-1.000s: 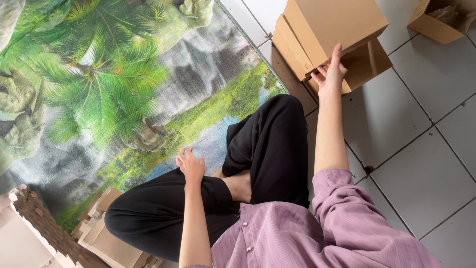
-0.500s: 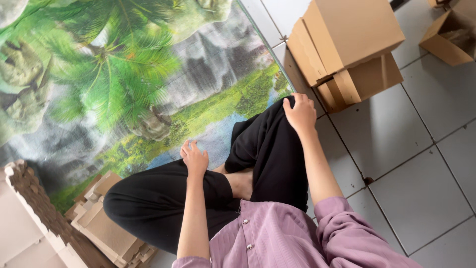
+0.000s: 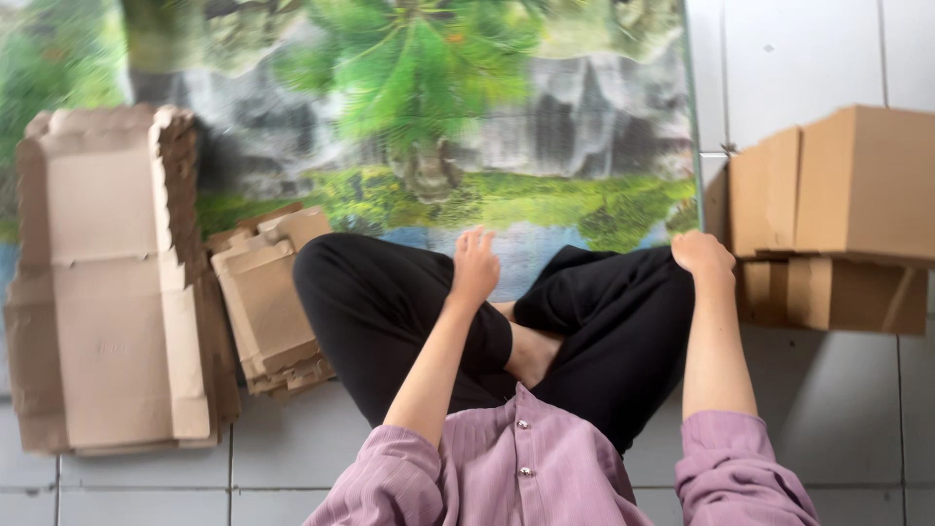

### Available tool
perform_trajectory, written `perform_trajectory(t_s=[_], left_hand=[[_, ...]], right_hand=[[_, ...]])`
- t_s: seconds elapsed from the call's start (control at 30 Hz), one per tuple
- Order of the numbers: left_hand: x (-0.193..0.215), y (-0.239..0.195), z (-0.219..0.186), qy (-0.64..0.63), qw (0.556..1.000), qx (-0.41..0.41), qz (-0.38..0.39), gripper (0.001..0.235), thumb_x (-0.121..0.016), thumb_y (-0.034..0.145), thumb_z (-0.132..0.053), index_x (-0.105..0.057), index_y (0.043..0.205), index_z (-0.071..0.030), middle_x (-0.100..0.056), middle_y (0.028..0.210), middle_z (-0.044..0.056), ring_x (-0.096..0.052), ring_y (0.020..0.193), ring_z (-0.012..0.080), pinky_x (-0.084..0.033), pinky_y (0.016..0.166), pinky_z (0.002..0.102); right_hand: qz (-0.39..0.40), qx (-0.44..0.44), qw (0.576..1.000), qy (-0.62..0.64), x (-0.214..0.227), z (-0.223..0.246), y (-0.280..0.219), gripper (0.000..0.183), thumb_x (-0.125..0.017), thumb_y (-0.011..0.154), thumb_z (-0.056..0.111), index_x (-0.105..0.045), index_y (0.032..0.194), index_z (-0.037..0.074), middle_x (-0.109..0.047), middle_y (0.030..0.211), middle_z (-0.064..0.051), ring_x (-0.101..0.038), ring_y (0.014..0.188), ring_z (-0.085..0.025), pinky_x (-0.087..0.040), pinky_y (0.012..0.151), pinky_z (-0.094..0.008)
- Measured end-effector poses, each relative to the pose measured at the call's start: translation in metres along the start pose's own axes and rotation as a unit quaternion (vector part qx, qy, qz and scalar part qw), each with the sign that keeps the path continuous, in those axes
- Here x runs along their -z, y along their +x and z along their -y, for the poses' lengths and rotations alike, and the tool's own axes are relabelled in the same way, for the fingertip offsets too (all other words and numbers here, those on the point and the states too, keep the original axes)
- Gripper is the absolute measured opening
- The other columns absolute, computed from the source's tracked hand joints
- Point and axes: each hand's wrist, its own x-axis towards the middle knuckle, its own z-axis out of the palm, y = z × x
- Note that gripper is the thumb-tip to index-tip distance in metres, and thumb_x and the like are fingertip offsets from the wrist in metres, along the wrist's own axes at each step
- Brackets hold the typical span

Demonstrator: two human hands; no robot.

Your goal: The person sits on the floor and assembles flat cardboard pieces into small boxes by folding and interlocking the flaps. They handle multiple cardboard pieces, folding them into shape and stacking the finished boxes to the side.

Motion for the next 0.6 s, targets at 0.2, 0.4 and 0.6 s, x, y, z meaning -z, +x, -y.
perform_trajectory(t_s=[0.2,0.4,0.6], left_hand=[[0.063,0.006,0.002,-0.191,0.961,0.092,-0.178,0.038,-0.058,0.074,-0.001,-0.059,0.108,-0.018,-0.053,0.113,-0.001,-0.049,0.112,0.0224,-0.038,0.100,0.035],[0.213,-0.021,0.042,-0.195,0.928,0.134,-0.286,0.031,-0.049,0.084,0.007,-0.063,0.107,-0.006,-0.061,0.114,0.010,-0.051,0.114,0.0302,-0.037,0.103,0.041],[0.204,-0.109,0.156,-0.168,0.798,0.455,-0.357,0.032,-0.033,0.100,-0.022,-0.055,0.112,-0.003,-0.060,0.104,0.012,-0.057,0.092,0.0229,-0.045,0.082,0.033]], right_hand=[[0.032,0.010,0.997,-0.074,-0.016,-0.003,0.037,0.061,-0.029,0.091,0.036,-0.051,0.138,0.005,-0.051,0.139,-0.022,-0.046,0.127,-0.041,-0.033,0.097,-0.063],[0.036,-0.039,0.997,-0.057,0.019,0.039,-0.042,0.057,-0.023,0.097,0.031,-0.047,0.137,-0.001,-0.042,0.144,-0.021,-0.042,0.129,-0.042,-0.031,0.104,-0.054],[0.004,-0.007,0.998,-0.067,0.007,0.025,-0.020,0.057,-0.029,0.097,0.033,-0.053,0.131,-0.006,-0.049,0.138,-0.027,-0.048,0.126,-0.043,-0.038,0.101,-0.051]])
